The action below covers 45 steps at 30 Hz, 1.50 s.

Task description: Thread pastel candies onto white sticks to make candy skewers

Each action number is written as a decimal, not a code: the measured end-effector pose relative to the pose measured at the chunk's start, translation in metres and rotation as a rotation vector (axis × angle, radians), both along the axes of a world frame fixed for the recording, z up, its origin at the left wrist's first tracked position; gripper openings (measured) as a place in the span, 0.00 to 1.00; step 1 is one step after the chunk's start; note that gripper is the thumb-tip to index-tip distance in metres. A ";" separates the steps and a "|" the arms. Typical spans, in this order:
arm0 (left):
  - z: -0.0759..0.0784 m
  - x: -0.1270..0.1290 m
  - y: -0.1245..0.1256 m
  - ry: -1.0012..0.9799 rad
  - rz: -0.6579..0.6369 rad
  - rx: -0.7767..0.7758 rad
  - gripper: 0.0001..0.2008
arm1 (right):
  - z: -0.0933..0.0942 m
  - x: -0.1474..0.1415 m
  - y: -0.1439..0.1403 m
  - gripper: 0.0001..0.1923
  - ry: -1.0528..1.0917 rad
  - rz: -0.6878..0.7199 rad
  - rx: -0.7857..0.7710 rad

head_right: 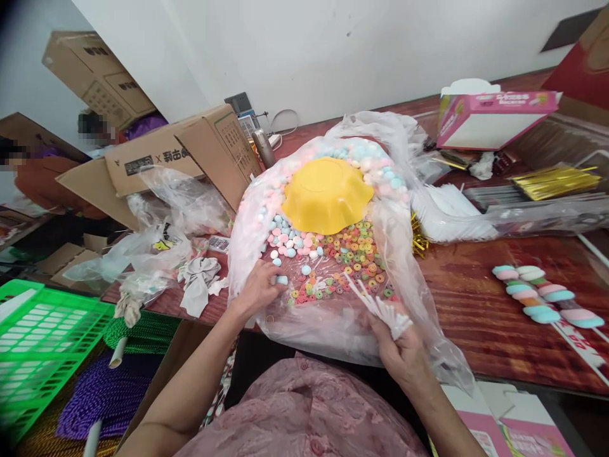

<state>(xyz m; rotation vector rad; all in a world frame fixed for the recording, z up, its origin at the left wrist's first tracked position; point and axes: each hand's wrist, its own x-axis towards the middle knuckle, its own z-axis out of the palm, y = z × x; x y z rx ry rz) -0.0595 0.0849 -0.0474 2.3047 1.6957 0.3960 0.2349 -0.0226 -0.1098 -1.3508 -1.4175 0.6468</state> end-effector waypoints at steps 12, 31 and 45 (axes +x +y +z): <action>0.028 0.039 -0.022 -1.178 0.055 -0.426 0.22 | 0.042 -0.016 0.006 0.15 0.078 0.267 -0.115; 0.011 0.053 -0.034 -1.314 0.082 -0.469 0.22 | 0.039 -0.011 -0.002 0.12 -0.162 0.325 -0.185; -0.002 0.061 -0.042 -0.824 -0.090 0.210 0.05 | 0.041 -0.018 -0.005 0.11 -0.259 0.189 -0.085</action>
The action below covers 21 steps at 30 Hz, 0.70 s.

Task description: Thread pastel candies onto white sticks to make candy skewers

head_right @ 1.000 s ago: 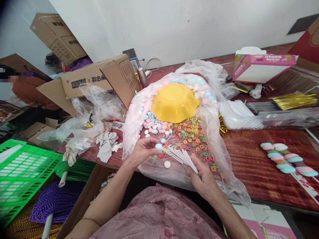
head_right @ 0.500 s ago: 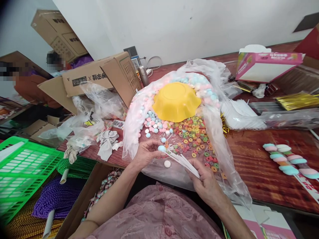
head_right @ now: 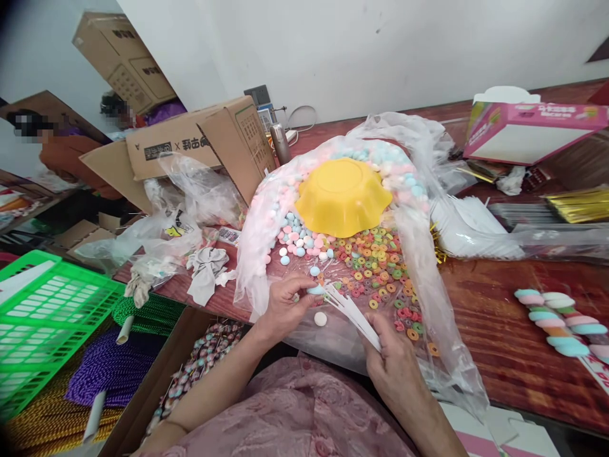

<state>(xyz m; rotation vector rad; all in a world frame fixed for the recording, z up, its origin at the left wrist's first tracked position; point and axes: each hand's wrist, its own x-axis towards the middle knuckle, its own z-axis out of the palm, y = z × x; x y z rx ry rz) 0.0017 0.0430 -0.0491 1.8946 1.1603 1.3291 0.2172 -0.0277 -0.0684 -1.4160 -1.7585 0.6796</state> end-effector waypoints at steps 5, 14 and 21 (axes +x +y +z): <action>-0.005 0.002 -0.008 0.028 0.029 0.114 0.06 | -0.006 -0.004 -0.008 0.13 0.045 -0.008 0.077; 0.004 0.007 -0.006 -0.055 0.080 0.143 0.03 | 0.000 -0.028 -0.010 0.08 0.180 -0.004 0.051; 0.002 0.003 -0.003 -0.114 0.062 -0.040 0.16 | -0.002 -0.037 -0.006 0.12 0.223 -0.026 0.040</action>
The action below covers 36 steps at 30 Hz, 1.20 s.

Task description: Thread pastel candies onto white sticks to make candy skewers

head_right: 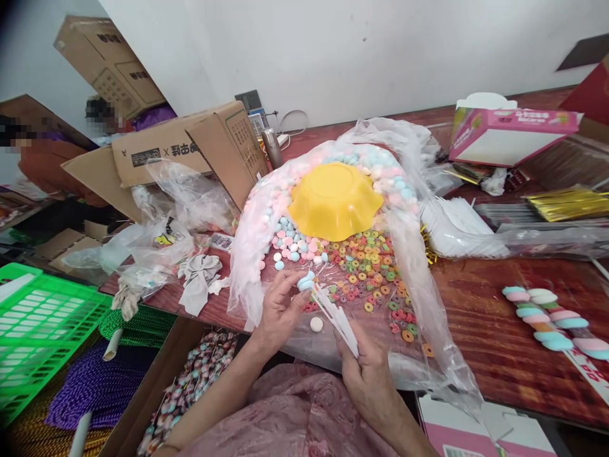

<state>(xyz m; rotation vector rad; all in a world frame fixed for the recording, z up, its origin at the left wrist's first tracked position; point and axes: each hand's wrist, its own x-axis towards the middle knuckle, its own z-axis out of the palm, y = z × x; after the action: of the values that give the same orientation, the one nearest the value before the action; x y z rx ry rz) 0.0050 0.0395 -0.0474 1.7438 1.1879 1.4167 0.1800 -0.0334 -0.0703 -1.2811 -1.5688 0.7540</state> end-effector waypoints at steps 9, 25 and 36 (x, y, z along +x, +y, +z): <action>-0.002 0.016 -0.017 0.102 -0.034 0.029 0.17 | 0.013 -0.010 -0.007 0.14 0.104 -0.050 0.004; 0.005 0.058 -0.041 0.121 -0.388 0.099 0.20 | -0.005 0.015 -0.006 0.08 0.095 -0.250 0.136; -0.003 -0.021 0.002 0.308 -0.030 0.060 0.16 | -0.036 0.077 0.001 0.15 0.094 -0.190 -0.053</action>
<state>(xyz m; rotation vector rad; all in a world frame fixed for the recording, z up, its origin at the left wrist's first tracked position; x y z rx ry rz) -0.0163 0.0419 -0.0506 2.0677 1.2796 1.2062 0.2569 -0.0325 -0.1065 -1.3909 -1.3389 0.7276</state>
